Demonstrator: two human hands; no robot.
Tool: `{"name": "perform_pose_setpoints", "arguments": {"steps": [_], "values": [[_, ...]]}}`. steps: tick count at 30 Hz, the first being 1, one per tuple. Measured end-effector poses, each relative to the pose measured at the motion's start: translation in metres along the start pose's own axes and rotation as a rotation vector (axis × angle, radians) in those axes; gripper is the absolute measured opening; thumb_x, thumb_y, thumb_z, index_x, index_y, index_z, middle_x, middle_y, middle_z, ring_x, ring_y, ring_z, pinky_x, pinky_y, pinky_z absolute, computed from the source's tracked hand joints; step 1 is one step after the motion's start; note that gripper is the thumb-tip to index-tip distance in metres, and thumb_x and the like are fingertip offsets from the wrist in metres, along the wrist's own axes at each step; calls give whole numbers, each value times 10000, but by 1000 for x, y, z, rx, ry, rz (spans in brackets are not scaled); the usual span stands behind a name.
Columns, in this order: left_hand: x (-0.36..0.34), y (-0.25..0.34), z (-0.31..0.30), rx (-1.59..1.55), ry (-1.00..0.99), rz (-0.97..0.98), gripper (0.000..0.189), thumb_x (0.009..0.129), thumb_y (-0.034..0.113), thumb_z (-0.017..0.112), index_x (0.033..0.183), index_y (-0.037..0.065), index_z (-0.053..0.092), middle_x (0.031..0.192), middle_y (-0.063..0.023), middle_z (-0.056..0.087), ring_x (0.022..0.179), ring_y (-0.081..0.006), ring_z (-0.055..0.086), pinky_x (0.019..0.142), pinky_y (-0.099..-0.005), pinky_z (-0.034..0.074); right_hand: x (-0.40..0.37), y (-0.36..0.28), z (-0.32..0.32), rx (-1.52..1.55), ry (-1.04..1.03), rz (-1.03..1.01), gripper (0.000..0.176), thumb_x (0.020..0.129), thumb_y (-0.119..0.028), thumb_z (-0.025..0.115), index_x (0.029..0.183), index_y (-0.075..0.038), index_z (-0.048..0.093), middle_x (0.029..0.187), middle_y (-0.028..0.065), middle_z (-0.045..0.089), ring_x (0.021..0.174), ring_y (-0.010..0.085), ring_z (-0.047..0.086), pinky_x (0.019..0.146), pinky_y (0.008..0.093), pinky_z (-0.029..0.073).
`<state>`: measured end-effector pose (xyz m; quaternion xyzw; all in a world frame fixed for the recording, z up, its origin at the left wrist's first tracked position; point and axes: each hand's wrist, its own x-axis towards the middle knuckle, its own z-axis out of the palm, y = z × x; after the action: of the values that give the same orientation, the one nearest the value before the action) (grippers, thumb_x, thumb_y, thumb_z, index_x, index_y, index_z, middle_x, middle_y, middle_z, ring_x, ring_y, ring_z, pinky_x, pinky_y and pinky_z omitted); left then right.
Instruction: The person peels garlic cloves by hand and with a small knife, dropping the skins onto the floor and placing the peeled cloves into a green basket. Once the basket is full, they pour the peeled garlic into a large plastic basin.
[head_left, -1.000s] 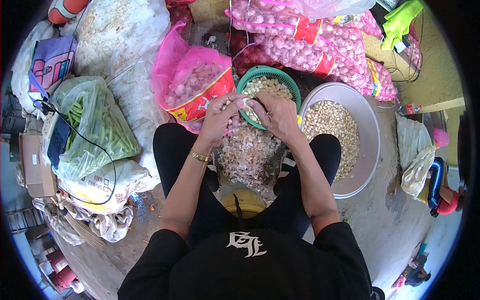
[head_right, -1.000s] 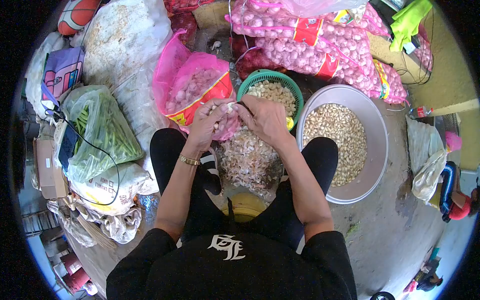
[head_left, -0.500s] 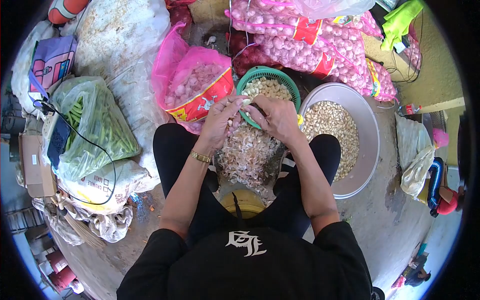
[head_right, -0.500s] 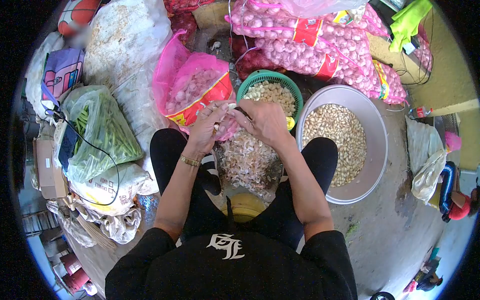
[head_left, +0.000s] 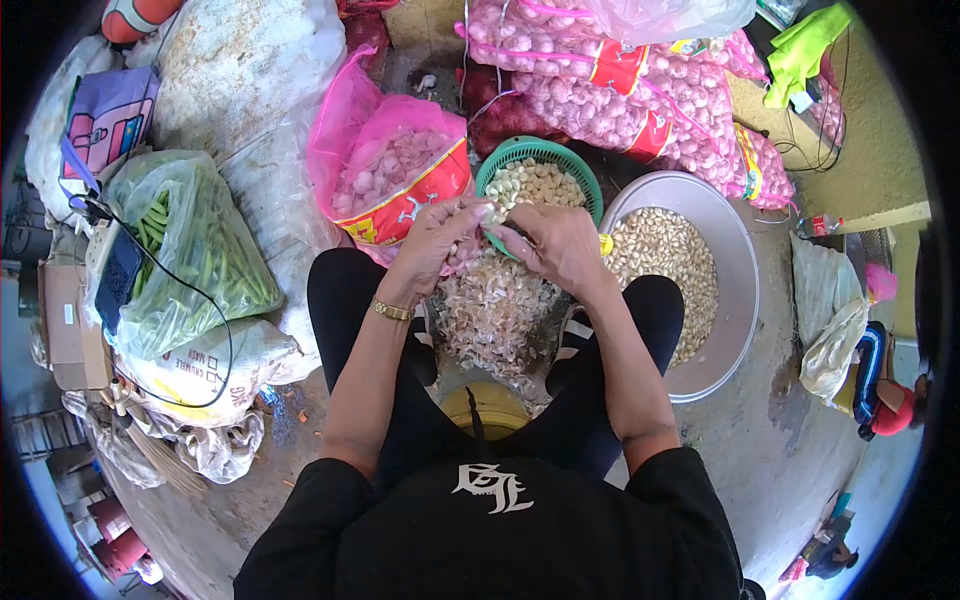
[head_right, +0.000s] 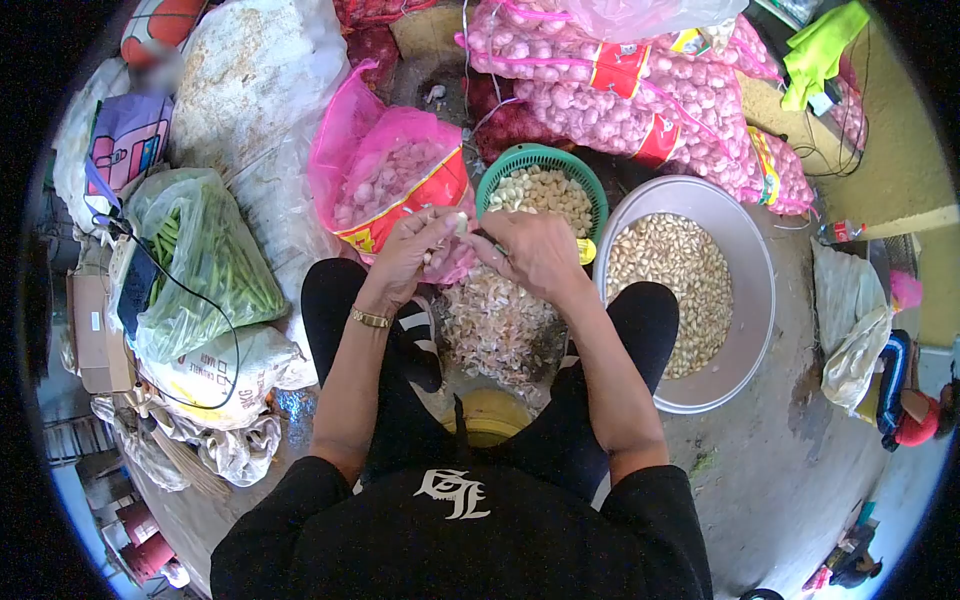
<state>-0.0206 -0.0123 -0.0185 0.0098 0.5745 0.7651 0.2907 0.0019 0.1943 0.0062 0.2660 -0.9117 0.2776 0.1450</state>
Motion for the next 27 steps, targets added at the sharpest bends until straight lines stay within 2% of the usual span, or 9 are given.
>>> {"name": "perform_pose_setpoints", "arguments": {"steps": [3,5,9,12,14,18,21,23,27], "values": [[2,1,-1,-147,96,34,257,971,223,621,1137,31,660,693,48,577,493,2,461,429,-157,353,-3,-3,0,14,-81,-24,278,899,-386,645,954,-114,646,698,106,642,639,318,638,531,429,475],[-1,9,1,-260,94,90,259,982,217,604,1153,28,652,717,50,585,519,7,470,463,-154,369,-6,-4,2,27,-143,-52,278,871,-318,690,815,-77,564,665,110,581,633,325,613,545,432,458],[1,1,-4,-290,62,111,266,986,218,597,1164,26,648,729,50,588,527,10,467,464,-154,367,-8,-1,-3,63,-154,-38,238,814,-251,735,832,-79,571,685,107,596,657,324,621,567,424,470],[2,0,-3,-318,59,104,282,981,228,606,1171,24,647,728,50,589,527,10,464,464,-151,368,-9,0,-1,131,-125,-29,233,748,-188,761,894,-92,607,769,93,620,702,322,631,596,413,482],[4,-2,-6,-315,89,74,285,980,228,607,1173,21,646,724,50,586,525,8,465,465,-150,371,-7,-2,-4,172,-143,-22,294,704,-158,766,964,-117,635,861,76,628,743,322,637,620,405,488],[1,1,-4,-354,106,73,291,980,226,609,1181,19,642,718,50,581,523,5,461,463,-153,369,-6,-6,-1,228,-120,3,291,735,-148,751,1003,-130,640,914,68,628,763,319,638,634,399,489],[0,1,-4,-355,90,82,295,982,221,604,1192,16,635,716,45,577,518,1,460,459,-158,369,-5,-13,-3,233,-177,57,236,786,-128,719,1003,-101,632,908,97,628,771,334,638,655,399,493],[-2,6,-1,-364,110,89,293,988,209,592,1201,10,626,716,32,580,514,-5,467,460,-160,371,-7,-11,1,241,-106,114,217,832,-155,702,1013,-66,623,909,126,626,783,355,638,677,397,499],[-2,4,-3,-385,100,98,285,993,196,581,1202,7,623,715,20,582,503,-13,469,446,-163,367,-8,-3,14,331,-4,115,227,848,-184,707,1004,-34,636,889,149,643,779,363,645,685,403,502]]}}
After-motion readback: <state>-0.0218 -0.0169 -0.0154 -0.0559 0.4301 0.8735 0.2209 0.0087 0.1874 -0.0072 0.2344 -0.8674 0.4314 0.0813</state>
